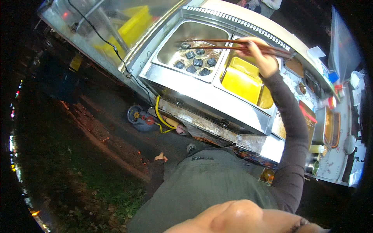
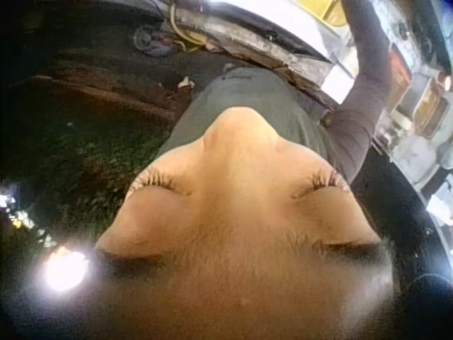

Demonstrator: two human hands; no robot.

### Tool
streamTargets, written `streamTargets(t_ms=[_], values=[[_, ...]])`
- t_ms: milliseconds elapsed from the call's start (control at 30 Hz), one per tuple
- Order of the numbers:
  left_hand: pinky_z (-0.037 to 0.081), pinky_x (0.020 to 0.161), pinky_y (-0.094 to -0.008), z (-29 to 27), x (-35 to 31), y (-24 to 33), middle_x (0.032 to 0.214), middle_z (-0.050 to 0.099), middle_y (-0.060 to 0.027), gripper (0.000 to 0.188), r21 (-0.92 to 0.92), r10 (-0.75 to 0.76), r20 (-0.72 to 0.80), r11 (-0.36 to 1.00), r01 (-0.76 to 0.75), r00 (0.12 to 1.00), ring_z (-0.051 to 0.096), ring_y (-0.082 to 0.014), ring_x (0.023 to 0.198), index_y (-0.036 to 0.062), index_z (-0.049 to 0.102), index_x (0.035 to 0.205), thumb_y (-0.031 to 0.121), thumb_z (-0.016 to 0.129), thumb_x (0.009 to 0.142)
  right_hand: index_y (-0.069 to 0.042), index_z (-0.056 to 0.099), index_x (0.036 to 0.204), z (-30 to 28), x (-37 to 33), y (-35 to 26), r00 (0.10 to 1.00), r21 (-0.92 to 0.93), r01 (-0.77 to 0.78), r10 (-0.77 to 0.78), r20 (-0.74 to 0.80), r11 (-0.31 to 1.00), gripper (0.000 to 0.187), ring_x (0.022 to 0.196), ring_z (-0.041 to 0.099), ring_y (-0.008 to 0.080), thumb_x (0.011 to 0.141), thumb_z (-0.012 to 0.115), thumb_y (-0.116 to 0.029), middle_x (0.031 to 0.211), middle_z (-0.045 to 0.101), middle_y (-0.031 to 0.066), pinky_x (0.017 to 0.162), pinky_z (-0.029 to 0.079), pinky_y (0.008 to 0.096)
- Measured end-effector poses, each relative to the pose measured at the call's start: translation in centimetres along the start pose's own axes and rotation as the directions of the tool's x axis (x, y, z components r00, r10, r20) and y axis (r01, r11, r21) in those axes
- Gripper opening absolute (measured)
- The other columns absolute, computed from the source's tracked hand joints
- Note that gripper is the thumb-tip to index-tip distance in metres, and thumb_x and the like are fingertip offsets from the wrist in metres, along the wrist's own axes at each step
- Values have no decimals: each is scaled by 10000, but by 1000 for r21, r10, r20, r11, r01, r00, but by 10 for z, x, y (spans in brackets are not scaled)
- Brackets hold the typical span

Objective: The person uses chopsticks to turn dark food items in a hot oil pan, then uses a strainer to lift them out and place them into a paper cup. They add sauce from a squeeze bottle and hand the cup to a customer.

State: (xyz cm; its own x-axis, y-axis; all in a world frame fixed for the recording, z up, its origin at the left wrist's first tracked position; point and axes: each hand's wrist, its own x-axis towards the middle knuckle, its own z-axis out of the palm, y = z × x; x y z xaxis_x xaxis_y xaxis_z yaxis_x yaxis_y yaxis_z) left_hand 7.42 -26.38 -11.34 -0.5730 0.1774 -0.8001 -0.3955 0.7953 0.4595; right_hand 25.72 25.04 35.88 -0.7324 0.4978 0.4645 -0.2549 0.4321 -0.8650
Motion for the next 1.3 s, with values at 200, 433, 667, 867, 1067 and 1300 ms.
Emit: streamTargets(t_ms=[200, 433, 667, 867, 1067, 1300], values=[[443, 559, -280, 44, -28, 31, 561, 621, -76, 598, 109, 339, 90, 932, -347, 937, 546, -175, 491, 6, 627, 543, 418, 358, 883, 20, 580, 1033, 28, 38, 48, 967, 179, -224, 195, 165, 958, 233, 741, 646, 176, 920, 467, -149, 871, 639, 126, 662, 549, 264], [436, 506, -284, 52, -63, 46, 558, 617, -94, 573, 8, 388, -70, 921, -388, 919, 535, -175, 464, 0, 626, 547, 397, 391, 887, 5, 611, 994, 22, 40, 62, 975, 85, -220, 215, 63, 972, 196, 713, 640, 149, 901, 482, -110, 854, 645, 115, 661, 542, 245], [446, 517, -294, 44, -115, 57, 525, 589, -85, 541, 220, 472, 36, 856, -468, 881, 544, -177, 463, -2, 633, 600, 385, 396, 896, 0, 612, 971, -5, 19, 36, 987, 89, -82, 68, 145, 993, 181, 729, 627, 121, 892, 498, -117, 844, 644, 90, 664, 533, 243], [463, 579, -312, 51, -114, 108, 580, 587, -84, 384, 355, 586, 318, 655, -667, 745, 580, -204, 549, 9, 617, 740, 279, 410, 917, 23, 610, 903, 11, 29, 22, 985, 92, -100, 85, 150, 991, 231, 599, 614, 125, 866, 534, -192, 736, 629, 88, 586, 524, 259], [459, 642, -284, 72, -94, 115, 713, 612, -79, 323, -79, 443, 531, 875, -478, 723, 574, -145, 667, 10, 618, 832, 256, 427, 918, 22, 593, 907, -32, -30, -17, 998, 209, 24, -13, -54, 978, 187, 650, 617, 119, 894, 471, -118, 780, 631, 92, 603, 524, 237], [458, 656, -278, 81, -88, 124, 727, 609, -79, 305, 64, 415, 611, 823, -565, 674, 573, -144, 684, 9, 618, 846, 241, 433, 917, 30, 575, 1023, -46, -141, -61, 979, 60, 52, -39, -200, 997, 223, 812, 626, 180, 910, 433, -100, 912, 610, 137, 729, 530, 298]])
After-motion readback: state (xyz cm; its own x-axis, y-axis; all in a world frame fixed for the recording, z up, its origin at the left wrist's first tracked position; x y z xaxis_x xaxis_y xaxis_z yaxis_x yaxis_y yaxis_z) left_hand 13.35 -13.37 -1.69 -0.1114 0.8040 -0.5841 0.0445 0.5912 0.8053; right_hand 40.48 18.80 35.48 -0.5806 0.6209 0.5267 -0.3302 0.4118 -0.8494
